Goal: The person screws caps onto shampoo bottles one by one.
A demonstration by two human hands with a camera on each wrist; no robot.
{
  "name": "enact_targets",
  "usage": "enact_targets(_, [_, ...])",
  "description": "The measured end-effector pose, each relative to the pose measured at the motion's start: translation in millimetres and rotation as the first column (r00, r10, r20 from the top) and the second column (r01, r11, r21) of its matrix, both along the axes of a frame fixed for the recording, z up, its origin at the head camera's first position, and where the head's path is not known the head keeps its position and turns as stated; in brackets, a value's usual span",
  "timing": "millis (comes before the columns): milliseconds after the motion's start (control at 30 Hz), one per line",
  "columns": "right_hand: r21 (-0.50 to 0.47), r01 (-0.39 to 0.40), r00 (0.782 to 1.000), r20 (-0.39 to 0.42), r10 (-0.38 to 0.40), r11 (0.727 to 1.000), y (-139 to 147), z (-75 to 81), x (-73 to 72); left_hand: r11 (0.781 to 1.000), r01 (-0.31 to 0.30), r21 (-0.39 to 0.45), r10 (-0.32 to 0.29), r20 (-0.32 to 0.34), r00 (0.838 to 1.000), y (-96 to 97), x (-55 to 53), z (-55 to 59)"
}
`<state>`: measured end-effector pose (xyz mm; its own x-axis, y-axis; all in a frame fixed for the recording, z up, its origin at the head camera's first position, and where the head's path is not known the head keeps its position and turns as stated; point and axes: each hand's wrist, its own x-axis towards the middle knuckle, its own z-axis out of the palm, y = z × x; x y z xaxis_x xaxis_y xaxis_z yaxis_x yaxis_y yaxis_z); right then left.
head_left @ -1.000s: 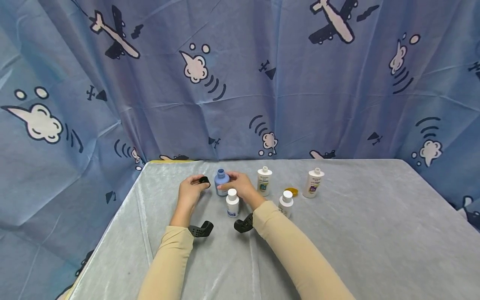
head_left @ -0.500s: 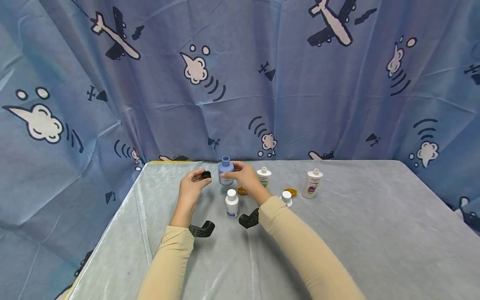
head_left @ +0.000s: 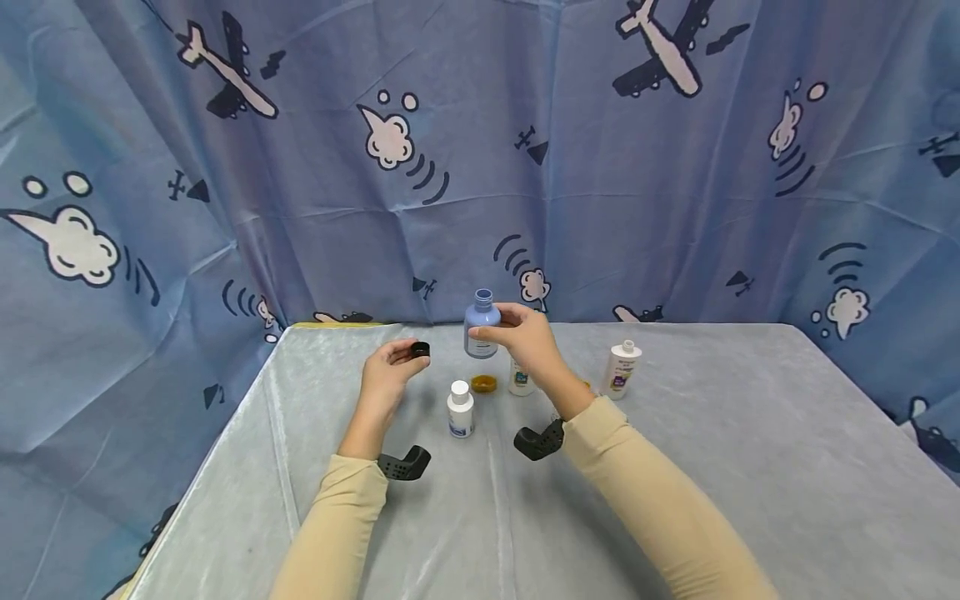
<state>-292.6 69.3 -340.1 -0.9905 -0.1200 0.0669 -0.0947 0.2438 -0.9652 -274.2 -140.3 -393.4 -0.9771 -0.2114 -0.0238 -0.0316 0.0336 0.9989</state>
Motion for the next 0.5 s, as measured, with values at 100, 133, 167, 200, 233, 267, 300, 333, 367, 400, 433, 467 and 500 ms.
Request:
enact_targets(100, [-0.008,0.004,1.000,-0.010,-0.004,1.000,16.1,5.9,10.1,1.000,0.021,0.005,-0.021,-0.021,1.000,5.0,3.6,6.0])
enact_targets(133, [-0.006,0.008,1.000,-0.011,-0.008,1.000,21.2,7.3,13.6,1.000,0.028,0.007,-0.028,-0.031,0.999,6.9,4.8,8.3])
enact_targets(167, [-0.004,0.011,1.000,-0.010,-0.011,1.000,25.7,8.4,17.2,0.999,0.033,0.005,-0.033,-0.035,0.999,8.9,6.1,10.5])
enact_targets(200, [0.001,0.013,1.000,-0.005,-0.013,1.000,30.1,9.1,20.8,0.999,0.039,0.002,-0.039,-0.040,0.998,10.6,7.4,12.5])
enact_targets(233, [0.004,0.016,1.000,0.000,-0.016,1.000,34.0,9.7,24.1,0.999,0.042,0.000,-0.042,-0.042,0.998,12.4,8.7,14.2])
enact_targets(267, [0.009,0.014,1.000,0.005,-0.014,1.000,37.5,9.9,27.6,0.999,0.046,-0.002,-0.046,-0.045,0.998,14.2,10.0,15.5])
enact_targets(300, [0.017,0.014,1.000,0.010,-0.014,1.000,40.8,9.8,31.0,0.999,0.048,-0.004,-0.048,-0.050,0.998,16.0,11.2,16.5])
enact_targets(333, [0.027,0.013,1.000,0.012,-0.013,1.000,43.9,9.6,34.4,0.999,0.051,-0.003,-0.051,-0.054,0.997,17.6,12.4,17.4])
enact_targets(367, [0.038,0.011,1.000,0.011,-0.012,0.999,47.0,9.4,37.9,0.998,0.055,-0.002,-0.055,-0.061,0.997,19.0,13.5,17.9])
enact_targets(400, [0.042,0.009,1.000,0.011,-0.009,0.999,50.1,9.3,41.2,0.998,0.059,0.001,-0.058,-0.066,0.996,20.4,14.9,18.8])
enact_targets(433, [0.048,0.009,1.000,0.007,-0.010,0.999,53.4,9.2,44.5,0.998,0.062,0.006,-0.061,-0.073,0.995,22.0,16.3,19.8])
enact_targets(467, [0.048,0.009,1.000,0.004,-0.009,0.999,56.6,9.1,47.8,0.998,0.068,0.009,-0.067,-0.083,0.994,23.5,17.8,21.1])
enact_targets(500, [0.048,0.013,1.000,0.002,-0.014,0.999,59.8,9.1,51.0,0.997,0.078,0.015,-0.076,-0.094,0.993,25.2,19.2,22.4])
